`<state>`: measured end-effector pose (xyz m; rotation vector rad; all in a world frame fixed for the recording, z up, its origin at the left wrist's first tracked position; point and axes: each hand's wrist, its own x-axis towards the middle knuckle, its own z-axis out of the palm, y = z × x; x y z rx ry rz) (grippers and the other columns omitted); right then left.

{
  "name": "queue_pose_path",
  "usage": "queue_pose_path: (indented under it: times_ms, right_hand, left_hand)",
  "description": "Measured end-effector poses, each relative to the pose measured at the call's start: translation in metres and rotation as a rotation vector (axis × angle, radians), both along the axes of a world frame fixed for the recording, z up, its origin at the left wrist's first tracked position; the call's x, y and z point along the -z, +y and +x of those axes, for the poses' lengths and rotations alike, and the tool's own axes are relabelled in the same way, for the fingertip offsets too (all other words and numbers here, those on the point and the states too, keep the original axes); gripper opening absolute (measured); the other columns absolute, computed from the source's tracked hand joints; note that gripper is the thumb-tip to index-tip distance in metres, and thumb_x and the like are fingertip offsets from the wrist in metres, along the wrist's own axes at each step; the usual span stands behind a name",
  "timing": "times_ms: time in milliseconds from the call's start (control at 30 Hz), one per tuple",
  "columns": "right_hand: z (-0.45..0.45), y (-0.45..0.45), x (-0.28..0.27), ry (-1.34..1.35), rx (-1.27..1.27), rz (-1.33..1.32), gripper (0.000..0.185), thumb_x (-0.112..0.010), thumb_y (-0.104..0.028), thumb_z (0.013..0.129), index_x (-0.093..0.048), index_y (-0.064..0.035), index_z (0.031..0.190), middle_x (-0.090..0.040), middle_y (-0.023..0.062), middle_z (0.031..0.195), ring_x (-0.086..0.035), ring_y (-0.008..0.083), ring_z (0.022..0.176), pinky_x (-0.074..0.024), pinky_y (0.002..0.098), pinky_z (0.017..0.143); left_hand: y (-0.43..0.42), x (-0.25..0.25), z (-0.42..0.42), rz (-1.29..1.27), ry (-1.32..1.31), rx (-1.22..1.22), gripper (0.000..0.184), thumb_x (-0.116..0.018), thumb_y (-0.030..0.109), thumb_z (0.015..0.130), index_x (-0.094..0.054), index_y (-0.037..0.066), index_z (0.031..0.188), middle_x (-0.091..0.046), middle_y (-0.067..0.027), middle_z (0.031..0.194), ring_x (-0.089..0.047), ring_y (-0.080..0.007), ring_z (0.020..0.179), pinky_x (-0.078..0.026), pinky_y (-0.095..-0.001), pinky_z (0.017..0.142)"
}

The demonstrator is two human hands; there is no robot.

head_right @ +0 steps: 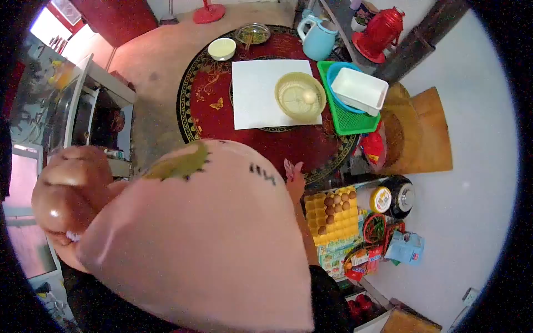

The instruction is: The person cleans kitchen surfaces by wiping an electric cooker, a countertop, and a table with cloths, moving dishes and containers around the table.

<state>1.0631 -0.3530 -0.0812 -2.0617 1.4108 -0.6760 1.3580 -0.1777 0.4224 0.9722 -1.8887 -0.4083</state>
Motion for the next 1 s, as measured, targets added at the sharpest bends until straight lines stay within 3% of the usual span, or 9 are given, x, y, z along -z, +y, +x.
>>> queue_pose_path:
  times_ms: [267,367,433,533,700,833,900,933,1000]
  right_hand:
    - [-0.015,-0.004,0.005,-0.274,0.029,0.044,0.048,-0.048,-0.009,0.088,-0.040,-0.0077,0.135,-0.052,0.0190,0.117,-0.058,0.0305,0.092,-0.0467,0.0355,0.074]
    - [-0.018,0.002,0.017,-0.394,0.009,0.016,0.048,-0.051,-0.005,0.087,-0.042,-0.0075,0.134,-0.057,0.0201,0.113,-0.060,0.0307,0.089,-0.0478,0.0342,0.072]
    - [-0.012,0.031,0.018,-0.393,0.005,0.078,0.048,-0.052,-0.004,0.086,-0.043,-0.0070,0.133,-0.058,0.0202,0.111,-0.060,0.0308,0.088,-0.0481,0.0339,0.072]
    - [-0.013,0.060,0.002,-0.342,0.038,0.185,0.046,-0.052,-0.006,0.087,-0.044,-0.0059,0.132,-0.059,0.0196,0.108,-0.060,0.0309,0.087,-0.0478,0.0344,0.071]
    - [-0.009,0.049,-0.025,-0.267,0.077,0.228,0.044,-0.053,-0.009,0.087,-0.046,-0.0039,0.130,-0.060,0.0186,0.104,-0.060,0.0310,0.085,-0.0474,0.0351,0.071]
    - [-0.011,0.012,-0.004,-0.155,0.134,0.118,0.038,-0.054,-0.012,0.087,-0.050,-0.0012,0.124,-0.061,0.0177,0.099,-0.059,0.0309,0.083,-0.0469,0.0360,0.070]
    - [-0.004,0.007,0.002,-0.090,0.185,0.051,0.032,-0.056,-0.016,0.087,-0.055,0.0019,0.114,-0.061,0.0172,0.094,-0.058,0.0305,0.080,-0.0466,0.0368,0.070]
    - [-0.002,0.004,-0.007,-0.128,0.184,0.240,0.029,-0.058,-0.021,0.087,-0.055,0.0043,0.101,-0.060,0.0172,0.090,-0.057,0.0302,0.080,-0.0462,0.0378,0.071]
    - [0.004,0.006,0.007,-0.113,0.271,0.213,0.033,-0.058,-0.028,0.087,-0.055,0.0023,0.099,-0.058,0.0170,0.092,-0.056,0.0301,0.081,-0.0454,0.0384,0.070]
  left_hand:
    - [0.029,-0.012,-0.032,0.119,0.192,0.208,0.012,-0.059,0.000,0.079,-0.050,-0.004,0.071,-0.053,-0.0122,0.073,-0.050,-0.0180,0.055,-0.043,-0.0279,0.048]
    - [0.044,-0.012,-0.047,-0.133,-0.133,-0.260,0.023,-0.067,0.002,0.059,-0.044,0.007,0.055,-0.050,-0.0059,0.064,-0.041,-0.0148,0.049,-0.039,-0.0252,0.050]
    - [0.051,-0.013,-0.072,-0.112,-0.149,-0.744,0.029,-0.067,0.001,0.049,-0.039,0.010,0.050,-0.046,-0.0040,0.061,-0.037,-0.0137,0.048,-0.037,-0.0240,0.051]
    - [0.044,-0.011,-0.046,-0.137,-0.107,-0.186,0.027,-0.067,0.007,0.054,-0.040,0.010,0.052,-0.046,-0.0039,0.060,-0.037,-0.0149,0.047,-0.035,-0.0256,0.049]
    - [0.033,-0.011,-0.036,-0.070,-0.049,-0.004,0.028,-0.068,0.017,0.062,-0.042,0.010,0.056,-0.046,-0.0037,0.059,-0.039,-0.0169,0.044,-0.030,-0.0282,0.044]
    - [0.008,0.003,-0.022,0.055,0.014,0.091,0.031,-0.069,0.024,0.068,-0.043,0.010,0.059,-0.046,-0.0036,0.057,-0.039,-0.0185,0.042,-0.026,-0.0302,0.040]
    - [-0.009,0.013,-0.015,0.252,0.120,0.129,0.032,-0.070,0.026,0.069,-0.045,0.009,0.059,-0.049,-0.0049,0.058,-0.044,-0.0203,0.043,-0.028,-0.0306,0.040]
    - [-0.017,0.019,-0.009,0.380,0.153,0.114,0.029,-0.070,0.025,0.072,-0.049,0.007,0.063,-0.051,-0.0050,0.062,-0.047,-0.0184,0.048,-0.031,-0.0293,0.044]
    - [-0.035,0.030,0.002,0.632,0.226,0.064,0.024,-0.070,0.022,0.077,-0.057,0.003,0.071,-0.056,-0.0050,0.069,-0.053,-0.0146,0.059,-0.037,-0.0268,0.051]
